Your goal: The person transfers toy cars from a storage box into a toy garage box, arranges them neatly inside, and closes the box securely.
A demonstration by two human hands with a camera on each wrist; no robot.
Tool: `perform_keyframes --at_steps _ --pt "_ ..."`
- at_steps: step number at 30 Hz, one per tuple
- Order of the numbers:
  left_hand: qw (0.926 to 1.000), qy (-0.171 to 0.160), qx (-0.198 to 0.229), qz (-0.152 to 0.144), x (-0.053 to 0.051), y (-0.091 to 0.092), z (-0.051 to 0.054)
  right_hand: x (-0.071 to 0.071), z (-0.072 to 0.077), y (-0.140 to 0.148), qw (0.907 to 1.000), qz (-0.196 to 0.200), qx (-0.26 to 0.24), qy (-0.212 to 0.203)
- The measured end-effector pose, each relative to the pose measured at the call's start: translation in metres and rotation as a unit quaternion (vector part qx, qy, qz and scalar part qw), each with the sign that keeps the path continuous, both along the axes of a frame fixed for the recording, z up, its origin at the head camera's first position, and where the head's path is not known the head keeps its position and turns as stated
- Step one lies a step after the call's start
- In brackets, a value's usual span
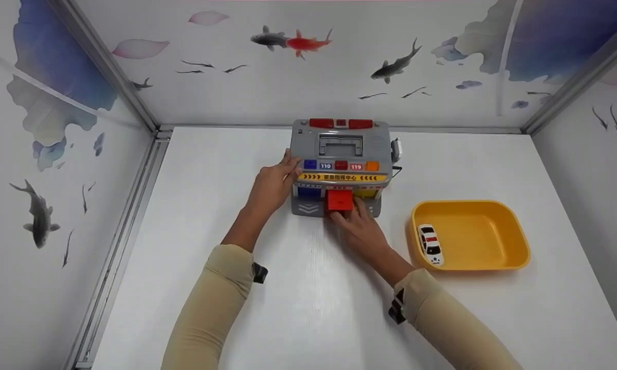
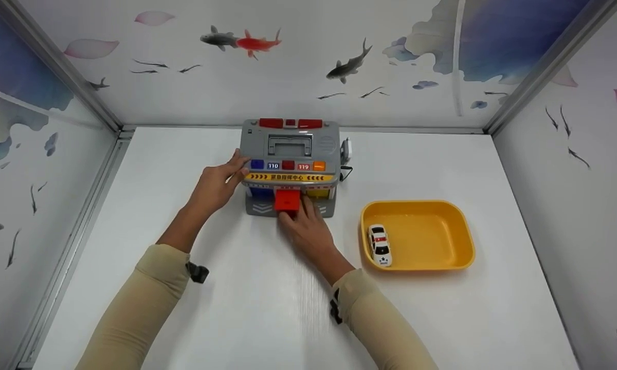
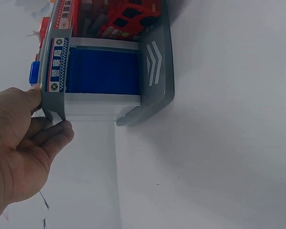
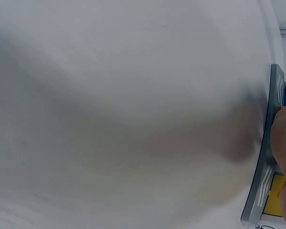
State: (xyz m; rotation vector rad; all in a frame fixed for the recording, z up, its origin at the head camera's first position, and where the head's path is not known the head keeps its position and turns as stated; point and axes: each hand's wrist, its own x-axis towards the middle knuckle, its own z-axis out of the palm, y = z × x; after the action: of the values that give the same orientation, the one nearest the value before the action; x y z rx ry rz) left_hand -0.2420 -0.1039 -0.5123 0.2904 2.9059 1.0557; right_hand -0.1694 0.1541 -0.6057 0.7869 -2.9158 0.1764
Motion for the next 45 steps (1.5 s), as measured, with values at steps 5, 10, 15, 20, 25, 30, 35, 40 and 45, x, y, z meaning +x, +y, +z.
perform_keyframes --at_steps 5,10,15,20,25,30,35,40,45 --pt "1.0 -0.002 -0.006 -0.002 0.0006 -0.0006 0.0025 -0.0003 0.0017 0.0012 0.9996 -0.014 -0.006 -0.023" --pt "0.9999 -0.006 -0.014 0.0 0.0001 -0.0001 0.0028 0.0007 0.0025 0.0032 0.9991 -0.014 -0.009 -0.04" --pt "0.9998 -0.007 -0.017 0.003 -0.0003 0.0009 0.0014 0.0024 0.0029 0.0054 0.9994 -0.009 -0.005 -0.032" --pt "0.9999 0.001 -0.012 0.005 -0.0006 0.0011 0.0004 0.0048 0.0038 0.0063 0.9994 -0.007 0.012 -0.032" --pt "0.9999 0.006 -0.01 0.005 -0.0004 0.0013 0.0004 0.0065 0.0033 0.007 0.9996 -0.002 0.016 -0.025" --pt "0.9999 0.002 -0.011 0.008 -0.0005 0.0018 0.0006 0.0052 0.005 0.0069 0.9993 -0.011 0.017 -0.032" --pt "0.9999 -0.006 -0.009 0.008 -0.0002 0.0017 0.0003 0.0033 0.0064 0.0054 0.9987 -0.017 0.015 -0.045" --pt "0.9999 -0.011 -0.008 0.008 0.0001 0.0018 0.0009 0.0012 0.0066 0.0044 0.999 -0.016 0.019 -0.037" --pt "0.9998 -0.013 -0.013 0.01 -0.0005 0.0017 0.0005 -0.0021 0.0076 0.0019 0.9985 -0.023 0.032 -0.04"
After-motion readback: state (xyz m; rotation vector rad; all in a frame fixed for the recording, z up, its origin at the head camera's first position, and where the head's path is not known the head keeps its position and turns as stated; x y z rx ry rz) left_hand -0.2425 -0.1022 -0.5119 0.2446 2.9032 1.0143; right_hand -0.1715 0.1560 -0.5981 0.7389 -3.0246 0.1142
